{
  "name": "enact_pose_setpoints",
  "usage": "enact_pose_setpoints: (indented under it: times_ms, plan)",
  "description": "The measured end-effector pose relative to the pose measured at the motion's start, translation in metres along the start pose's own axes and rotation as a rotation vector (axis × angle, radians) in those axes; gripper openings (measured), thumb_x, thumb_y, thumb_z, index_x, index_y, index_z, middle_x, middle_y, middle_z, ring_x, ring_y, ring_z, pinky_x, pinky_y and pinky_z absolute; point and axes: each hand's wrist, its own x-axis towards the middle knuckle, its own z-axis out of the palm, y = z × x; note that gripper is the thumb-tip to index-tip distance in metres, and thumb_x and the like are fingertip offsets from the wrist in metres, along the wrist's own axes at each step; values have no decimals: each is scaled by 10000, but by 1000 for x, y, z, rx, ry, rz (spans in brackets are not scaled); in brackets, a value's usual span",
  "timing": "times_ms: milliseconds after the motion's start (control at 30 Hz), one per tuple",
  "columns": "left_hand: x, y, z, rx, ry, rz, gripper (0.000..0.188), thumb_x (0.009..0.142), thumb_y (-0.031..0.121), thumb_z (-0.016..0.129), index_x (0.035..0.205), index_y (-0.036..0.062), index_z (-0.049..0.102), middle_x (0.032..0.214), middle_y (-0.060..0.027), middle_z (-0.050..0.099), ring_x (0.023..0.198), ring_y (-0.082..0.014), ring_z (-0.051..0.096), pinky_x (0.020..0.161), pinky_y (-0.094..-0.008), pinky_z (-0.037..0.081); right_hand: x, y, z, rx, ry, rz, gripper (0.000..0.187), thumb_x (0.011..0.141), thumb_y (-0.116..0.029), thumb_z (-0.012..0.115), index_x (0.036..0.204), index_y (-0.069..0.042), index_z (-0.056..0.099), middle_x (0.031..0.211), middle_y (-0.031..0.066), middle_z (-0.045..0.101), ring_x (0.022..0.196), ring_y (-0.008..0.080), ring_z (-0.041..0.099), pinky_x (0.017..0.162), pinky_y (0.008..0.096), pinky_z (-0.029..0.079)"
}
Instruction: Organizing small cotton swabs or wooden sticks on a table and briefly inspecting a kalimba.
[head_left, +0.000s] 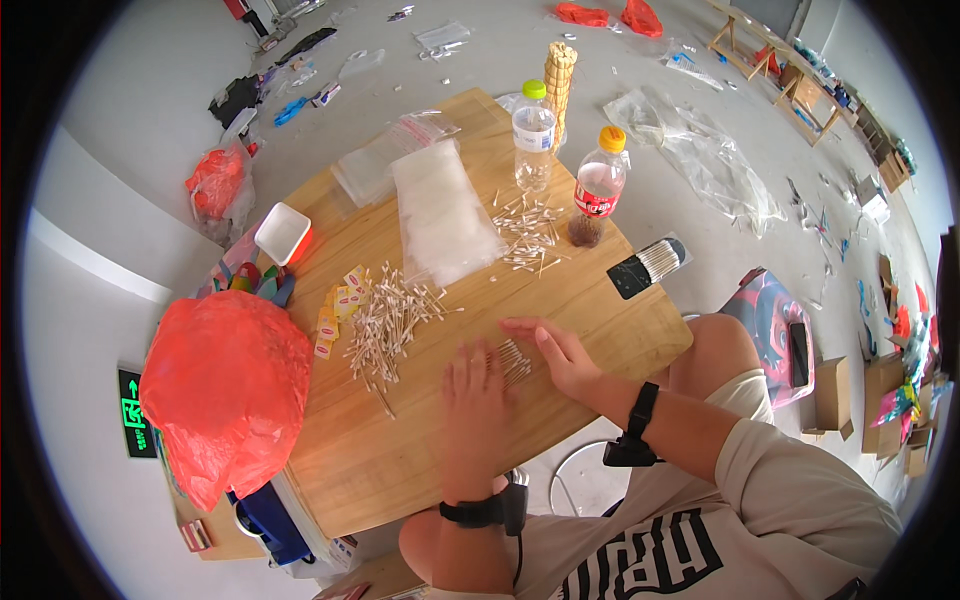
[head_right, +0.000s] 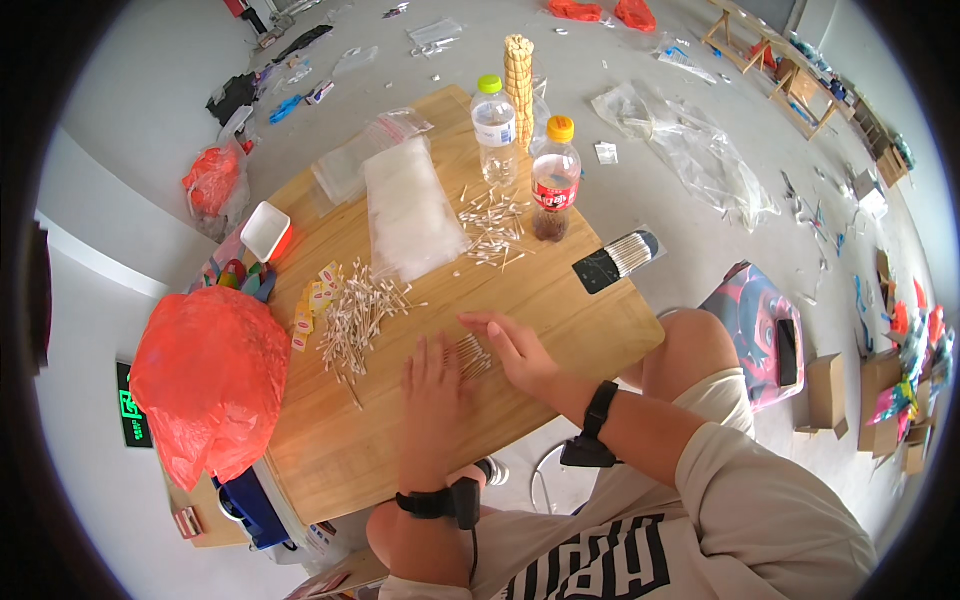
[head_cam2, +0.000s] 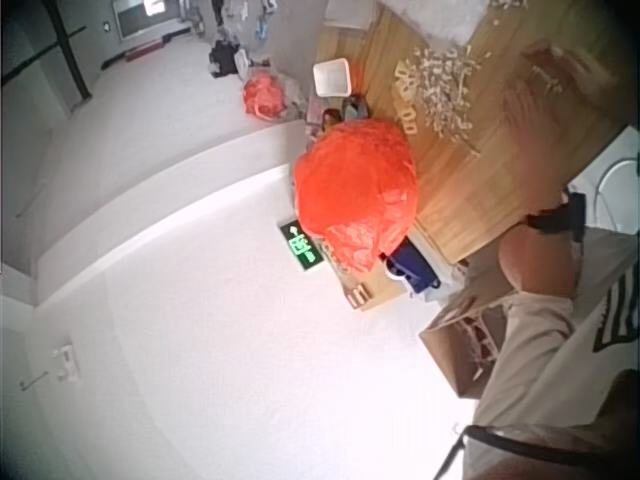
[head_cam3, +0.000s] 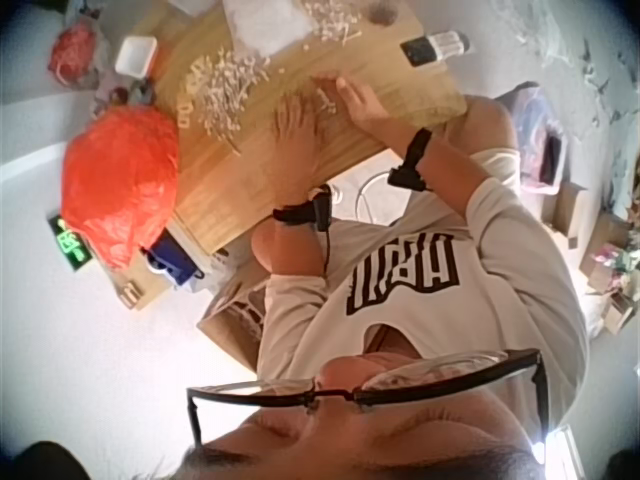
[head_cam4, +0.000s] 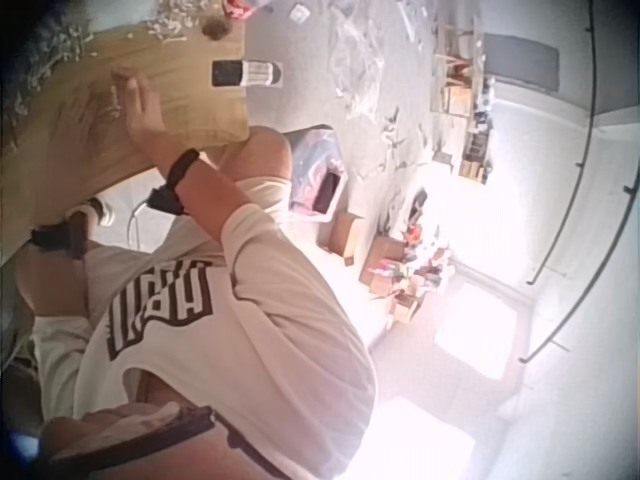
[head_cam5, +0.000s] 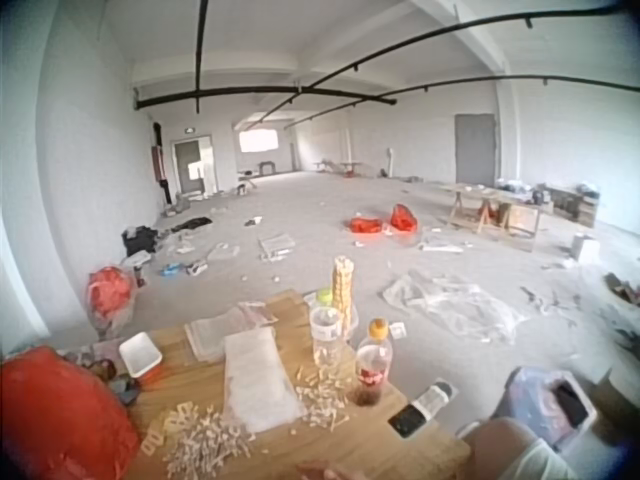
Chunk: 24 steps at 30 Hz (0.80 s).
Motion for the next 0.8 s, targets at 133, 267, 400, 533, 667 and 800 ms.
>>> enact_pose_setpoints:
  times_ms: [133,267,400,533,667,800]
  plan:
    - [-15,27,9,19,-171,-38,796,949,387,651,1563,-31,366,1663,-202,307,1537,-419,270,1229,-584,244,0,-1,0,9,10,-10,482,1149,-289,345,1424,55,542,1419,184,616,1375,268,543,1191,391,384]
    - [-23,39,12,-84,-159,-63,879,931,419,661,1578,-65,315,1668,-245,272,1556,-443,222,1238,-605,199,0,1,-3,3,17,-22,480,1148,-285,343,1437,47,534,1438,186,603,1384,263,535,1191,386,382]
    - [-20,37,18,-14,-144,-103,895,937,478,641,1585,-48,318,1666,-236,288,1555,-440,225,1250,-574,196,-1,0,-1,13,6,-9,495,1151,-300,336,1450,45,526,1456,181,591,1401,259,517,1196,381,373]
    - [-7,19,33,-724,225,-299,855,1050,613,308,1619,-23,248,1692,-200,255,1573,-372,212,1272,-517,158,2,1,3,48,-4,34,533,1153,-340,310,1480,37,500,1494,173,559,1437,258,475,1218,386,336]
    - [1,26,34,-1413,436,-447,905,1055,699,122,1646,16,184,1712,-156,220,1584,-278,192,1286,-432,131,5,6,8,97,79,50,574,1153,-376,276,1522,28,450,1551,178,500,1480,278,417,1241,398,288]
    - [3,36,43,-1330,468,-509,897,1057,694,120,1648,22,173,1712,-159,219,1584,-278,192,1283,-430,141,-2,5,18,18,84,51,570,1151,-369,280,1535,22,434,1564,195,483,1489,307,407,1238,404,282]
